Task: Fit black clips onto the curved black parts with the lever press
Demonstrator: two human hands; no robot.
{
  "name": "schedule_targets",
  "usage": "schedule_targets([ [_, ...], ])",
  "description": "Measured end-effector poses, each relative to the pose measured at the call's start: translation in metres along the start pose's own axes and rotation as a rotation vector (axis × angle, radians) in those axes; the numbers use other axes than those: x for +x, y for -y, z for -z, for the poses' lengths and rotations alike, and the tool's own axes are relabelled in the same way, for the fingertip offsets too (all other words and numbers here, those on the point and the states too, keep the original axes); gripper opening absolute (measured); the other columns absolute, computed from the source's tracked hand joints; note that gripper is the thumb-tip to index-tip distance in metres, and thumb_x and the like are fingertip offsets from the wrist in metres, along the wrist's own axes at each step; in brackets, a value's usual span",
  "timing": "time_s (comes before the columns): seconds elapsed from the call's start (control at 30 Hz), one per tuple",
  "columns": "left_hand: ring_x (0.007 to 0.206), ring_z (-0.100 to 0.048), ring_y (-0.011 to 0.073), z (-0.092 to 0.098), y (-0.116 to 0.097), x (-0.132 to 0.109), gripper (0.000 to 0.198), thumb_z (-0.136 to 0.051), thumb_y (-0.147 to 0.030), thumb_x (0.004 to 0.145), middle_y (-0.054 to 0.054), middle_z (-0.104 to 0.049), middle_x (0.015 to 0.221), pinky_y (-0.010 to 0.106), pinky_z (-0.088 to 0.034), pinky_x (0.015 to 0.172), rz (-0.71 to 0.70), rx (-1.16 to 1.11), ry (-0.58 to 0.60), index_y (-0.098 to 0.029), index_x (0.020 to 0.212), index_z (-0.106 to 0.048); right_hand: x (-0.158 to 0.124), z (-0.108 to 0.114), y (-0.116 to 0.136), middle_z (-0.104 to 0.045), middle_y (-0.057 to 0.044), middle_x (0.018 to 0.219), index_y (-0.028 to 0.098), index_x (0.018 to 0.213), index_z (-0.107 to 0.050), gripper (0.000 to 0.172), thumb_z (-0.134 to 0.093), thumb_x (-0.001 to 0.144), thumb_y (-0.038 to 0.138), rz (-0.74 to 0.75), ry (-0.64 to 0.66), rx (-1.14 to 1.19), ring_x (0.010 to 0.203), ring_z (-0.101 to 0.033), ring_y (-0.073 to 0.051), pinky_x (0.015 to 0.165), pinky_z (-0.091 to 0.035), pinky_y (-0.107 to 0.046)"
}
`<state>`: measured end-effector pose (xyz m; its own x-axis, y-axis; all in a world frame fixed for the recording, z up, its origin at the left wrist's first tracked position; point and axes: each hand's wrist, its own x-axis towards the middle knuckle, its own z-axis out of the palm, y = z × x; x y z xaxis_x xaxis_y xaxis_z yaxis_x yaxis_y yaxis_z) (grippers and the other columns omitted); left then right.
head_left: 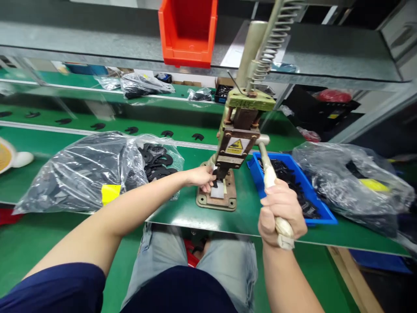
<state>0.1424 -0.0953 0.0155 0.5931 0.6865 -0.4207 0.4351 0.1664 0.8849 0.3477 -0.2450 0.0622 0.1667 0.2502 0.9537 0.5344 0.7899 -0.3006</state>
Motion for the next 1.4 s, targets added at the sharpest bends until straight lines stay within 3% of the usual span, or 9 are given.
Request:
schedule_targets([
  [0.1, 0.075, -0.075, 0.0158, 0.030, 0.010, -0.018, 0.019, -0.061, -0.037, 0.099, 0.007, -0.074, 0.100, 0.025, -0.058, 0.065, -0.186, 0.152, 0.065, -0.019, 0.108, -0.058, 0.002, -0.001, -0.001, -0.067, 0.001, 0.073, 0.022, 0.071, -0.060, 0.013, -0.069, 0.080, 0.020, 0.006, -0.012, 0.007, 0.080, -0.068, -0.021, 0.094, -0.059, -0.062],
  [0.17, 0.091, -0.075, 0.0190, 0.065, 0.019, -0.032, 0.018, -0.058, -0.035, 0.100, 0.008, -0.076, 0.107, 0.028, -0.058, 0.078, -0.217, 0.482, -0.084, -0.020, 0.107, -0.064, 0.003, -0.003, -0.001, -0.067, 0.001, 0.073, 0.022, 0.071, -0.059, 0.014, -0.069, 0.080, 0.018, -0.007, -0.021, 0.011, 0.079, -0.068, -0.021, 0.094, -0.059, -0.061],
  [0.27, 0.115, -0.071, 0.0254, 0.129, 0.034, -0.050, 0.019, -0.059, -0.029, 0.096, 0.009, -0.077, 0.119, 0.033, -0.053, 0.100, -0.027, 0.974, -0.480, -0.022, 0.110, -0.070, 0.003, -0.006, -0.001, -0.066, 0.001, 0.072, 0.023, 0.070, -0.058, 0.016, -0.069, 0.082, 0.020, -0.011, -0.046, 0.007, 0.077, -0.068, -0.021, 0.093, -0.058, -0.061],
  [0.37, 0.116, -0.071, 0.0320, 0.179, 0.048, -0.055, 0.026, -0.061, -0.030, 0.094, 0.016, -0.076, 0.122, 0.038, -0.052, 0.101, 0.133, 1.031, -0.564, -0.018, 0.114, -0.071, 0.002, -0.007, 0.000, -0.065, 0.001, 0.071, 0.023, 0.069, -0.058, 0.018, -0.070, 0.082, 0.022, -0.010, -0.068, 0.005, 0.076, -0.067, -0.022, 0.092, -0.058, -0.062],
  [0.47, 0.113, -0.073, 0.0347, 0.196, 0.057, -0.047, 0.037, -0.064, -0.043, 0.092, 0.018, -0.078, 0.118, 0.039, -0.052, 0.098, 0.221, 1.030, -0.561, -0.017, 0.118, -0.070, 0.001, -0.007, 0.001, -0.065, 0.001, 0.070, 0.023, 0.069, -0.058, 0.018, -0.071, 0.081, 0.022, -0.030, -0.072, 0.010, 0.077, -0.066, -0.023, 0.093, -0.057, -0.063],
  [0.6, 0.120, -0.070, 0.0397, 0.183, 0.062, -0.025, 0.062, -0.068, -0.062, 0.086, 0.026, -0.074, 0.125, 0.042, -0.051, 0.101, 0.271, 1.008, -0.593, -0.014, 0.126, -0.064, 0.001, -0.005, 0.001, -0.066, 0.000, 0.071, 0.024, 0.069, -0.060, 0.017, -0.072, 0.081, 0.022, -0.039, -0.065, 0.003, 0.077, -0.066, -0.024, 0.093, -0.057, -0.066],
  [0.8, 0.119, -0.071, 0.0404, 0.156, 0.063, -0.004, 0.071, -0.080, -0.047, 0.081, 0.030, -0.072, 0.125, 0.042, -0.050, 0.099, 0.263, 0.931, -0.621, -0.011, 0.134, -0.052, 0.003, -0.005, 0.001, -0.066, 0.002, 0.072, 0.023, 0.070, -0.059, 0.016, -0.071, 0.080, 0.021, -0.025, -0.045, -0.011, 0.078, -0.067, -0.021, 0.093, -0.058, -0.062],
  [1.13, 0.102, -0.071, 0.0286, 0.127, 0.042, -0.032, 0.042, -0.068, -0.027, 0.091, 0.012, -0.074, 0.110, 0.035, -0.051, 0.088, -0.176, 0.859, -0.577, -0.018, 0.129, -0.054, 0.001, -0.007, -0.001, -0.065, 0.002, 0.071, 0.023, 0.069, -0.058, 0.017, -0.071, 0.080, 0.023, -0.003, -0.056, 0.002, 0.078, -0.066, -0.021, 0.094, -0.058, -0.061],
  [1.4, 0.097, -0.070, 0.0273, 0.062, 0.041, -0.033, 0.017, -0.063, -0.031, 0.093, 0.009, -0.075, 0.100, 0.033, -0.050, 0.087, -0.325, 0.902, -0.307, -0.022, 0.104, -0.073, 0.000, -0.007, 0.001, -0.065, 0.003, 0.071, 0.023, 0.070, -0.059, 0.014, -0.069, 0.079, 0.020, -0.011, -0.062, 0.008, 0.079, -0.066, -0.020, 0.093, -0.058, -0.060],
])
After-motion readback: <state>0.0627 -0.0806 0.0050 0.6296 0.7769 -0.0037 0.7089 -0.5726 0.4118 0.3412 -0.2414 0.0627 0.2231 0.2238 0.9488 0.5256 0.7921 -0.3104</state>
